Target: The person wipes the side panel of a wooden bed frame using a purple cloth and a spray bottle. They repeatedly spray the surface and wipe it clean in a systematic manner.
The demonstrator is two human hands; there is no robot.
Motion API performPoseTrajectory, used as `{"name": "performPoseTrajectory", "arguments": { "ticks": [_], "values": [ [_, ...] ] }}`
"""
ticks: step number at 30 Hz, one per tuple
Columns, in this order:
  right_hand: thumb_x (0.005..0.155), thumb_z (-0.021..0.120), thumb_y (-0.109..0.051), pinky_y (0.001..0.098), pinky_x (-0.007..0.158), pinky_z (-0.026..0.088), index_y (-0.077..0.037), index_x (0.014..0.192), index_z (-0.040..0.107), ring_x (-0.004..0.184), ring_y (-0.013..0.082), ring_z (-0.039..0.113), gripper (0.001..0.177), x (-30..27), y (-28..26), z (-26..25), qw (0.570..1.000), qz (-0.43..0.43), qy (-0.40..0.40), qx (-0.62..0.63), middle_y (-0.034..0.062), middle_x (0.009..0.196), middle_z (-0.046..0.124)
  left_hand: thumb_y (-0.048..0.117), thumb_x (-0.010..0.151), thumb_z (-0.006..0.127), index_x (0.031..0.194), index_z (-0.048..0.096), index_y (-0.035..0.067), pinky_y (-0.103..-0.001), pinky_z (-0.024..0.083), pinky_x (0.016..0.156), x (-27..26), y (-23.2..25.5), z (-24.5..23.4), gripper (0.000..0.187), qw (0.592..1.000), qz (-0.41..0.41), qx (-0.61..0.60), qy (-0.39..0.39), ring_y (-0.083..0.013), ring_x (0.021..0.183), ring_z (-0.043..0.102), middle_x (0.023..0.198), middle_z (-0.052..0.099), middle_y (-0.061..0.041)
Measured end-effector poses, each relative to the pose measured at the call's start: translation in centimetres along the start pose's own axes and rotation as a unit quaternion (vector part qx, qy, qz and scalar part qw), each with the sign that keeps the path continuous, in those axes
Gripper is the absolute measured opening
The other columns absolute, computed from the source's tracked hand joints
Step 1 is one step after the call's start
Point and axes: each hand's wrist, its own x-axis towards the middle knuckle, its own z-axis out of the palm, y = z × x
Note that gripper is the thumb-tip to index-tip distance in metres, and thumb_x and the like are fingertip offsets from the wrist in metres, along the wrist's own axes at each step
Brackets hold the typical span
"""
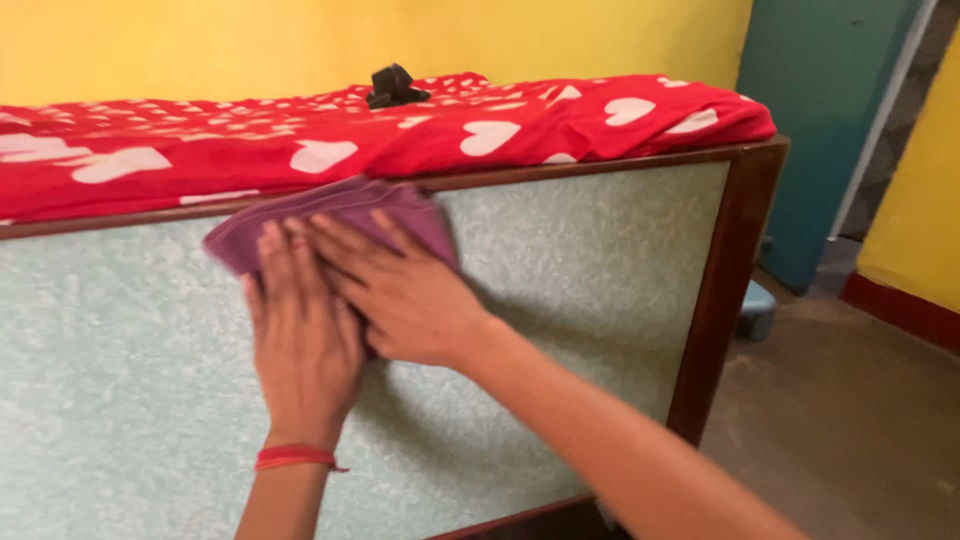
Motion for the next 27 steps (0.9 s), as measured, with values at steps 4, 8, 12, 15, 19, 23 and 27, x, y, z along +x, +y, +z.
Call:
{"name": "performPoseTrajectory", "arguments": {
  "ticks": [4, 8, 12, 15, 19, 23, 27],
  "values": [
    [0.094, 0.058, -0.022, 0.0413, 0.134, 0.015, -0.005, 0.163, 0.034, 0.162, 0.0187, 0.019, 0.075, -0.6, 0.9, -0.2, 0.999, -0.022, 0.029, 0.003, 0.0068, 0.173, 0.027, 0.021, 0.099, 0.052, 0.16, 0.034, -0.007, -0.059, 0.013, 0.128, 0.1, 1.0, -0.5, 0.069, 0.999, -0.036, 0.01, -0.023, -0.0427, 0.16, 0.018, 0.17, 0.02, -0.028],
    [0.092, 0.063, -0.035, 0.0443, 0.128, 0.021, -0.005, 0.161, 0.033, 0.158, 0.0245, 0.022, 0.08, -5.7, 5.9, -0.3, 0.997, 0.018, 0.049, 0.055, 0.0094, 0.17, 0.026, 0.031, 0.102, 0.055, 0.159, 0.039, 0.005, -0.058, 0.013, 0.128, 1.2, 5.8, 3.1, 0.065, 1.0, 0.001, 0.012, -0.015, -0.042, 0.159, 0.015, 0.17, 0.018, -0.026],
    [0.089, 0.067, -0.041, 0.0492, 0.124, 0.027, -0.005, 0.159, 0.035, 0.156, 0.0343, 0.025, 0.085, -13.4, 11.7, -1.0, 0.995, 0.1, 0.027, 0.002, 0.0146, 0.169, 0.026, 0.042, 0.104, 0.054, 0.161, 0.038, 0.012, -0.054, 0.013, 0.129, 2.2, 13.1, 9.0, 0.066, 0.999, 0.044, -0.024, -0.011, -0.0339, 0.16, 0.017, 0.171, 0.019, -0.017],
    [0.085, 0.071, -0.039, 0.0528, 0.122, 0.026, -0.006, 0.159, 0.034, 0.155, 0.0388, 0.023, 0.089, -19.1, 15.4, -2.0, 0.985, 0.158, 0.026, -0.063, 0.0188, 0.168, 0.023, 0.046, 0.105, 0.051, 0.164, 0.034, 0.015, -0.05, 0.01, 0.131, 2.9, 19.0, 12.8, 0.068, 0.995, 0.083, -0.042, -0.031, -0.025, 0.162, 0.015, 0.173, 0.018, -0.01],
    [0.087, 0.07, -0.03, 0.0568, 0.126, 0.022, -0.002, 0.161, 0.028, 0.158, 0.044, 0.019, 0.09, -25.3, 18.2, -2.6, 0.969, 0.218, -0.001, -0.117, 0.0263, 0.169, 0.018, 0.047, 0.107, 0.047, 0.167, 0.03, 0.019, -0.045, 0.005, 0.132, 2.7, 25.2, 16.1, 0.068, 0.99, 0.131, 0.007, -0.046, -0.019, 0.163, 0.015, 0.175, 0.018, -0.004],
    [0.086, 0.065, -0.034, 0.0629, 0.124, 0.017, 0.006, 0.16, 0.025, 0.156, 0.0491, 0.017, 0.093, -28.1, 15.9, -0.2, 0.97, 0.222, -0.013, -0.1, 0.0335, 0.166, 0.018, 0.049, 0.11, 0.045, 0.169, 0.031, 0.021, -0.042, 0.003, 0.133, -0.4, 24.0, 16.1, 0.067, 0.983, 0.166, 0.071, -0.032, -0.0144, 0.162, 0.017, 0.176, 0.019, 0.0],
    [0.094, 0.057, -0.043, 0.068, 0.122, 0.013, 0.008, 0.157, 0.027, 0.156, 0.0449, 0.02, 0.086, -25.5, 11.2, 4.6, 0.976, 0.186, -0.034, -0.112, 0.0294, 0.165, 0.025, 0.049, 0.109, 0.047, 0.166, 0.036, 0.017, -0.042, 0.005, 0.132, -3.9, 17.1, 14.4, 0.067, 0.979, 0.184, 0.082, -0.036, -0.016, 0.161, 0.019, 0.174, 0.023, -0.001]
  ]
}}
